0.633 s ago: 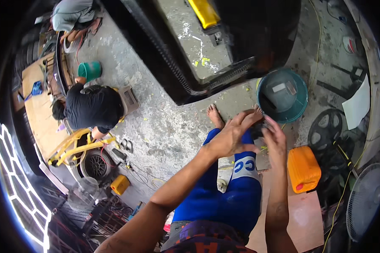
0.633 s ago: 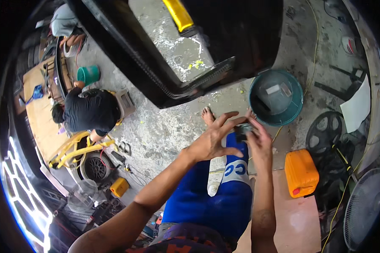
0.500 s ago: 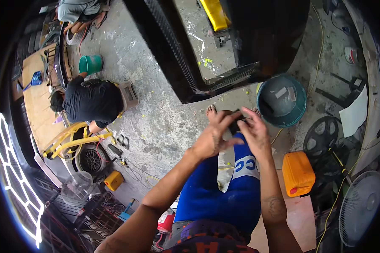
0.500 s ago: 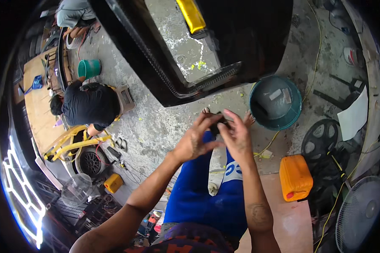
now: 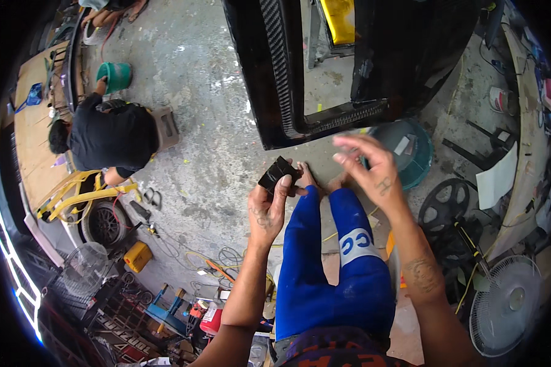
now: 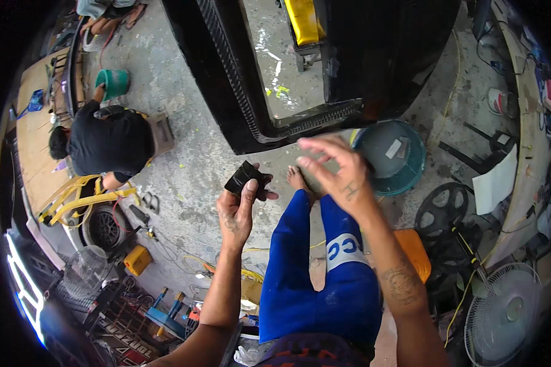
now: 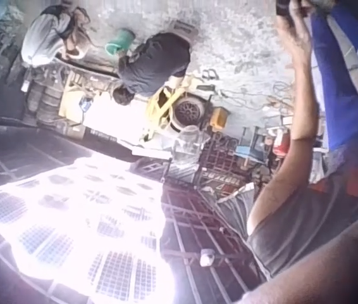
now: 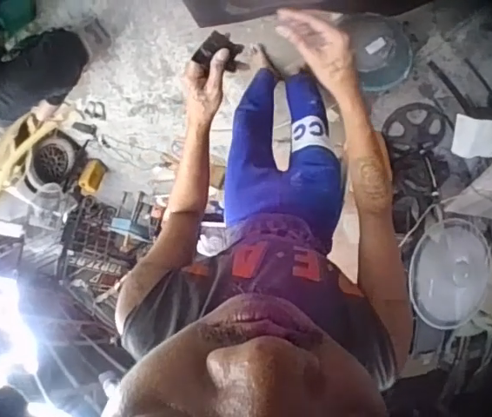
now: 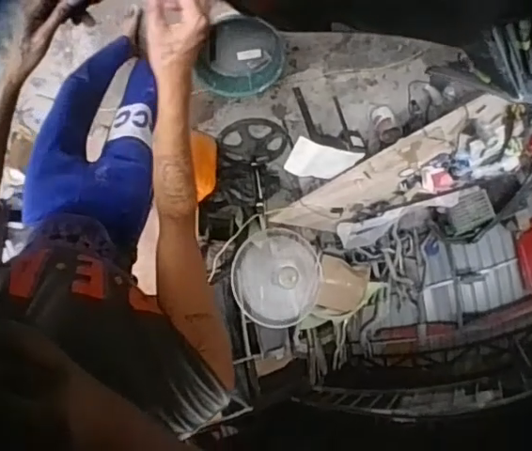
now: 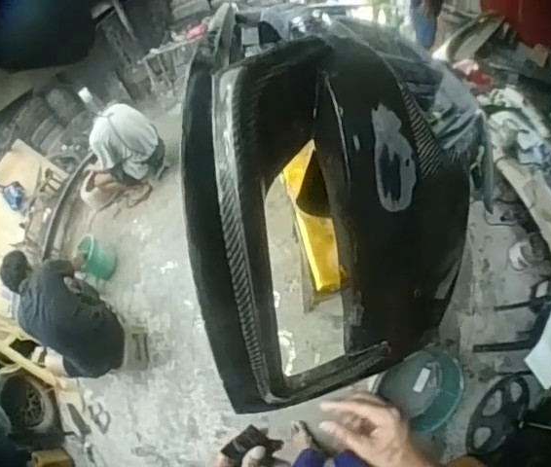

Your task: The person is wet sanding a carbon fiber or black painted automotive component using a sanding block and water.

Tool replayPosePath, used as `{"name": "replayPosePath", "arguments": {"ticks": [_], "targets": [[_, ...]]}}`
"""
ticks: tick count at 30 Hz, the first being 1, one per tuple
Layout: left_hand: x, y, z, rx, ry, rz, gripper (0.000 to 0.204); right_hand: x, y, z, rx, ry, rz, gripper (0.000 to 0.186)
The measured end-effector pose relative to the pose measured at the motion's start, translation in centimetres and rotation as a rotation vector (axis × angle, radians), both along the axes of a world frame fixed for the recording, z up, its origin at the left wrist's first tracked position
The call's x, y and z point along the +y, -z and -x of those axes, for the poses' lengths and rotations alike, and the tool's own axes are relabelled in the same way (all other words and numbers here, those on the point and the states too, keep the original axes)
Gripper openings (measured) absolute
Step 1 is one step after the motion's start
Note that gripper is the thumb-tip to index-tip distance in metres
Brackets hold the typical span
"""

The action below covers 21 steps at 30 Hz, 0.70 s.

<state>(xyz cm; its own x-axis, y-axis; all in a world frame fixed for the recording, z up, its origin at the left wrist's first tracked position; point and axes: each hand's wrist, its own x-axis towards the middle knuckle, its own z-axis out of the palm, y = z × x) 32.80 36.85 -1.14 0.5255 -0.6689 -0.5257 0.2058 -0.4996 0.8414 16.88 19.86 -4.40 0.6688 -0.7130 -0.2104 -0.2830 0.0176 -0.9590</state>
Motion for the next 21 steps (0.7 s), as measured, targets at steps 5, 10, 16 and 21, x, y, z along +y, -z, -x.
{"name": "replayPosePath", "arguments": {"ticks": [5,10,16,21], "targets": [[0.6,1.4,1.0,0.133,-0.057,0.088,0.023,6.4,0.3,-1.6,-0.215,0.152,-0.808,0.040],[1.0,1.9,-0.2,0.224,0.075,0.019,0.022,7.2,0.7,-2.5,-0.161,0.234,-0.884,0.021],[1.1,1.7,-1.0,0.977,-0.155,0.327,0.021,7.4,-0.1,-2.5,-0.351,0.262,-1.205,0.022],[1.8,2.1,-1.6,0.776,-0.052,0.267,0.037,8.6,-0.3,-2.9,-0.370,0.270,-1.097,0.028]]}}
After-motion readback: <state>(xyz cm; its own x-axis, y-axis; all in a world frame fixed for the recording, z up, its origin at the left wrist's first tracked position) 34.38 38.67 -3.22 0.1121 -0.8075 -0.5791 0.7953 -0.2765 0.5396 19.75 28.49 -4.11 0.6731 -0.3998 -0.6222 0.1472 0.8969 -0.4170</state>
